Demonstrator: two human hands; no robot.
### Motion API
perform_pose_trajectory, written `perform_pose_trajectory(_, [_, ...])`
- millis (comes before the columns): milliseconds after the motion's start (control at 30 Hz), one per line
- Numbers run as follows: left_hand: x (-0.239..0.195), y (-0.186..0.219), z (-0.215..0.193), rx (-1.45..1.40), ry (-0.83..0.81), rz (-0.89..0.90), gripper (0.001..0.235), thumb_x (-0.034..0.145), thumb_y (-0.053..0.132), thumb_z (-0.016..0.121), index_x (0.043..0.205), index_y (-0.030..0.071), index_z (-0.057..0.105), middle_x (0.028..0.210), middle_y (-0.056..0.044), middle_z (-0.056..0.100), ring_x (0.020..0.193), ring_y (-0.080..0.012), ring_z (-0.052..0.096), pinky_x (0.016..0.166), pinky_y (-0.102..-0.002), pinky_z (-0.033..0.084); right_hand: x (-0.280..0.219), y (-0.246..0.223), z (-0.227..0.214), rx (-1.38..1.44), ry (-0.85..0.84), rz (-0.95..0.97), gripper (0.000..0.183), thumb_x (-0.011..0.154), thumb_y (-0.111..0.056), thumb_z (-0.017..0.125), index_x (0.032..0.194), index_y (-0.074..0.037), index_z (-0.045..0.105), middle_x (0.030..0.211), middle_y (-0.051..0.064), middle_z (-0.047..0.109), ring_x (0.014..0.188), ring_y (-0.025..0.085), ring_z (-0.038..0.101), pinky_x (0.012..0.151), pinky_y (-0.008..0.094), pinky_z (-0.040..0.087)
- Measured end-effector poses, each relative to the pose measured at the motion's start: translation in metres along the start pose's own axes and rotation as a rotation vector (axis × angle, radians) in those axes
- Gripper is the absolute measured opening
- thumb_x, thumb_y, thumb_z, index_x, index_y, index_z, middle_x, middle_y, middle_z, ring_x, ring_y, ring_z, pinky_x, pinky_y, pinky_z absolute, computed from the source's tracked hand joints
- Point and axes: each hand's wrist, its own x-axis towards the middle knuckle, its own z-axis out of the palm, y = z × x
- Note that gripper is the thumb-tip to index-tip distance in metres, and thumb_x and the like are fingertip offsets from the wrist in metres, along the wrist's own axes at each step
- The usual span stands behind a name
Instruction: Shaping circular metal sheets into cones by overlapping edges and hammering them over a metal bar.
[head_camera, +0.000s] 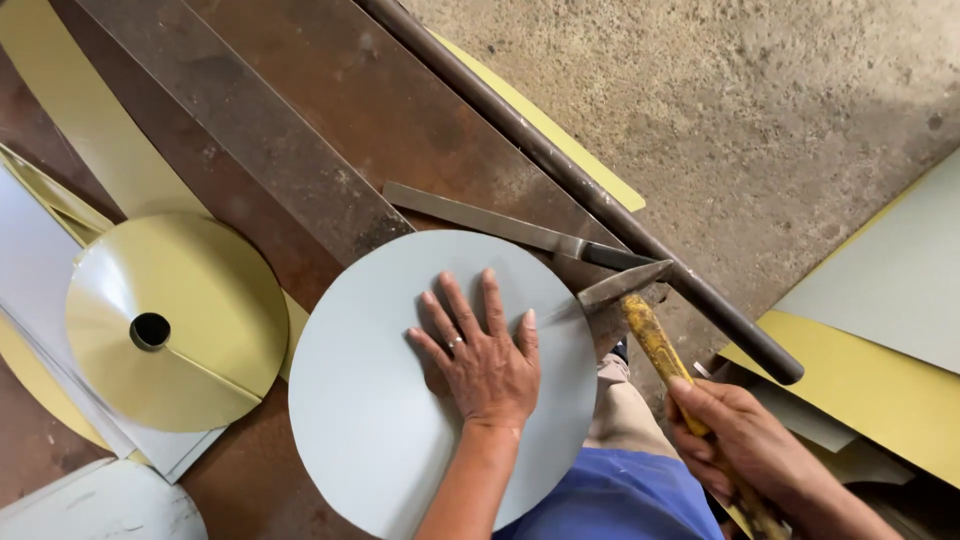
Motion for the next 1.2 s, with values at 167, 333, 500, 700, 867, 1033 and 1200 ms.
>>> perform_pose_trajectory(167, [0.003, -0.003, -0.003, 0.040, 0.004, -0.002, 0.071, 0.102, 0.055, 0.038, 0.161, 0.016, 0.027, 0.166, -0.028, 0.011, 0.152, -0.0527, 0.008, 0.115, -0.075, 0.001, -0.006, -0.015, 0.013, 0.028, 0.164, -0.017, 0.048, 0.104, -0.043, 0.046, 0.083, 0.000, 0.051, 0.053, 0.005, 0.039, 0.032, 0.017, 0.034, 0.030, 0.033, 0.030])
perform_pose_trajectory(333, [0.005, -0.004, -0.006, 0.030, 0.026, 0.001, 0.072, 0.103, 0.055, 0.037, 0.162, 0.015, 0.027, 0.166, -0.030, 0.010, 0.152, -0.0530, 0.007, 0.115, -0.075, 0.001, 0.009, 0.006, -0.001, 0.040, -0.020, -0.009, 0.051, 0.104, -0.044, 0.048, 0.082, 0.002, 0.055, 0.052, 0.004, 0.040, 0.032, 0.016, 0.036, 0.030, 0.031, 0.031])
perform_pose_trajectory(500, [0.001, -0.006, -0.001, 0.028, 0.028, -0.014, 0.071, 0.104, 0.055, 0.037, 0.162, 0.016, 0.027, 0.166, -0.030, 0.010, 0.152, -0.0519, 0.008, 0.115, -0.075, 0.001, 0.002, -0.006, 0.007, -0.005, 0.028, 0.053, 0.050, 0.102, -0.046, 0.048, 0.081, -0.001, 0.053, 0.051, 0.005, 0.038, 0.031, 0.017, 0.035, 0.030, 0.034, 0.029])
perform_pose_trajectory(700, [-0.021, -0.003, -0.022, -0.109, 0.092, 0.077, 0.094, 0.096, 0.072, 0.041, 0.161, 0.006, 0.023, 0.165, -0.031, 0.010, 0.153, -0.0507, 0.005, 0.116, -0.072, 0.003, 0.028, -0.012, -0.005, -0.348, 0.159, -0.196, 0.045, 0.102, -0.039, 0.054, 0.075, -0.003, 0.049, 0.056, 0.004, 0.047, 0.039, 0.015, 0.045, 0.038, 0.033, 0.037])
perform_pose_trajectory(867, [-0.103, 0.012, -0.029, -0.092, 0.091, 0.194, 0.110, 0.083, 0.071, 0.049, 0.159, -0.004, 0.022, 0.164, -0.034, 0.011, 0.151, -0.0524, 0.009, 0.114, -0.070, 0.007, 0.038, -0.014, -0.009, -0.372, 0.149, -0.181, 0.043, 0.101, -0.040, 0.057, 0.077, -0.006, 0.051, 0.058, 0.003, 0.047, 0.041, 0.016, 0.043, 0.040, 0.034, 0.034])
perform_pose_trajectory(1033, [-0.125, 0.006, -0.059, 0.103, -0.051, 0.139, 0.066, 0.094, 0.021, 0.061, 0.151, -0.003, 0.039, 0.156, -0.030, 0.035, 0.143, -0.0478, 0.038, 0.112, -0.062, 0.033, 0.049, -0.012, -0.027, -0.552, 0.121, -0.164, 0.045, 0.101, -0.041, 0.063, 0.078, -0.003, 0.055, 0.059, 0.005, 0.051, 0.044, 0.018, 0.048, 0.041, 0.036, 0.038])
perform_pose_trajectory(1200, [-0.134, -0.046, -0.155, -0.401, 0.284, -0.725, 0.027, 0.099, 0.020, 0.061, 0.118, 0.007, 0.073, 0.086, -0.010, 0.078, 0.073, -0.0211, 0.078, 0.067, -0.036, 0.058, 0.069, -0.008, -0.028, -0.723, 0.096, -0.155, 0.047, 0.100, -0.040, 0.068, 0.079, 0.001, 0.059, 0.057, 0.006, 0.047, 0.045, 0.020, 0.042, 0.043, 0.040, 0.034])
